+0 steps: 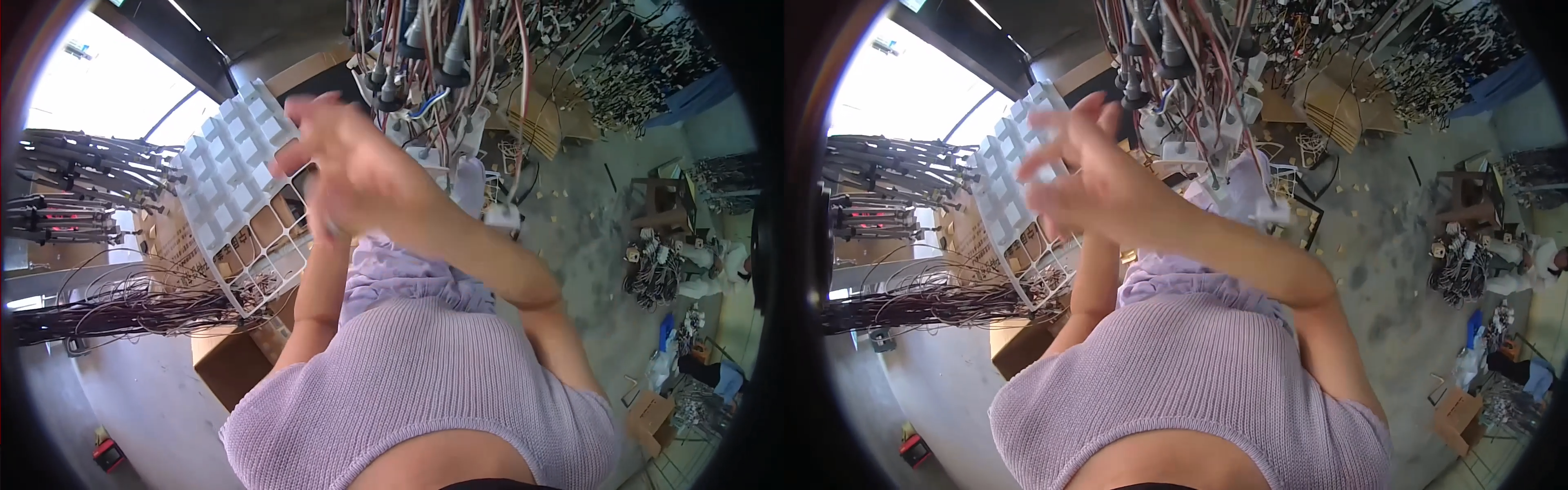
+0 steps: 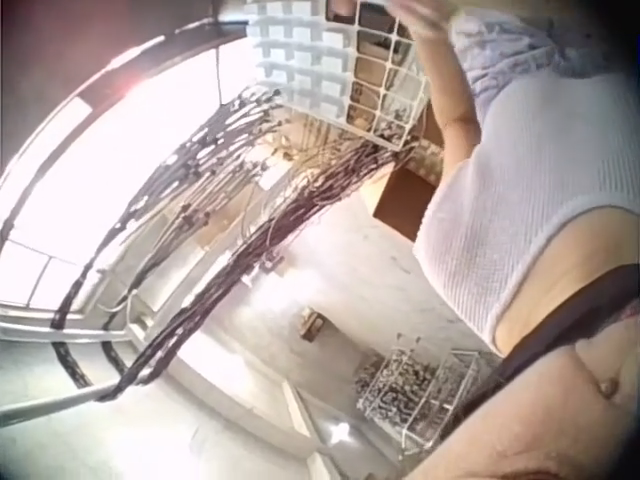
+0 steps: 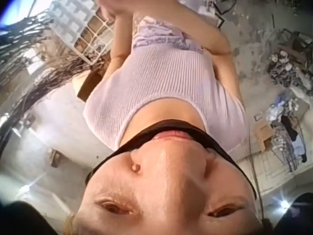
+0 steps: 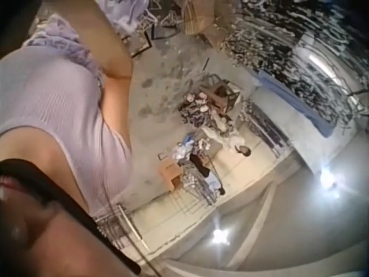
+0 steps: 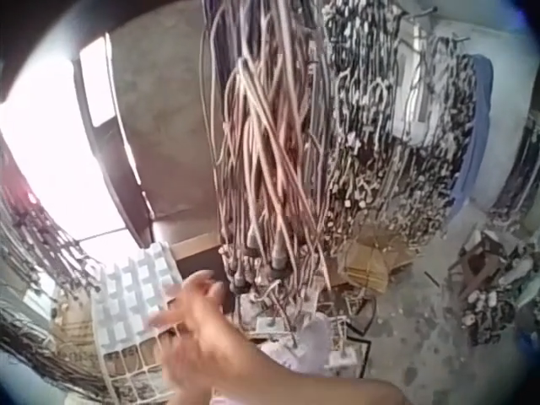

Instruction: Wrap electrical tape around a bundle of wires and a plastic component.

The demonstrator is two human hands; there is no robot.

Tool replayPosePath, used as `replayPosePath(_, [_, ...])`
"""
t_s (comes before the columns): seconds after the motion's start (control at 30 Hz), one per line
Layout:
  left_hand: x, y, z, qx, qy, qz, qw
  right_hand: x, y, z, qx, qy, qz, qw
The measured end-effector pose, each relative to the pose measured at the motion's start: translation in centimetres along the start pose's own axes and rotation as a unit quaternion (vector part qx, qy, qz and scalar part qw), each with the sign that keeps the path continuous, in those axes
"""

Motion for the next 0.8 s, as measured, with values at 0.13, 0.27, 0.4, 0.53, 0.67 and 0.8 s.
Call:
replayPosePath(0.13, [0.5,1.9,3.0,0.077,0.073,0.131,0.986,-1.0,3.3,-6.4,-0.196,0.027,-0.054,0.979])
replayPosePath(0.27, [-1.9,1.0,2.0,0.122,-0.025,-0.066,0.99,0.8,-1.8,-10.9,-0.251,-0.085,-0.105,0.959])
replayPosePath(0.4, [-5.7,-1.0,-0.6,0.128,-0.338,-0.192,0.912,4.3,-5.2,-13.6,-0.254,-0.154,-0.087,0.951])
replayPosePath(0.53, [-8.2,-5.7,1.0,0.259,-0.571,-0.303,0.717,6.3,-7.7,-16.4,-0.251,-0.131,-0.048,0.958])
replayPosePath(0.67, [-11.8,-10.6,4.6,0.495,-0.614,-0.323,0.523,6.0,-9.1,-15.9,-0.122,-0.051,0.007,0.991])
replayPosePath(0.8, [-13.0,-10.3,5.7,0.487,-0.518,-0.282,0.644,5.6,-11.4,-11.1,-0.132,-0.088,0.047,0.986])
Point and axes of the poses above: each hand's wrist, its own y-axis towards the middle knuckle, its own z-axis out of the palm, x = y × z, the point moved 7 cm from there along y, towards the middle knuckle, and after that the axes turned 13 degrees about x, right-handed, at the moved point
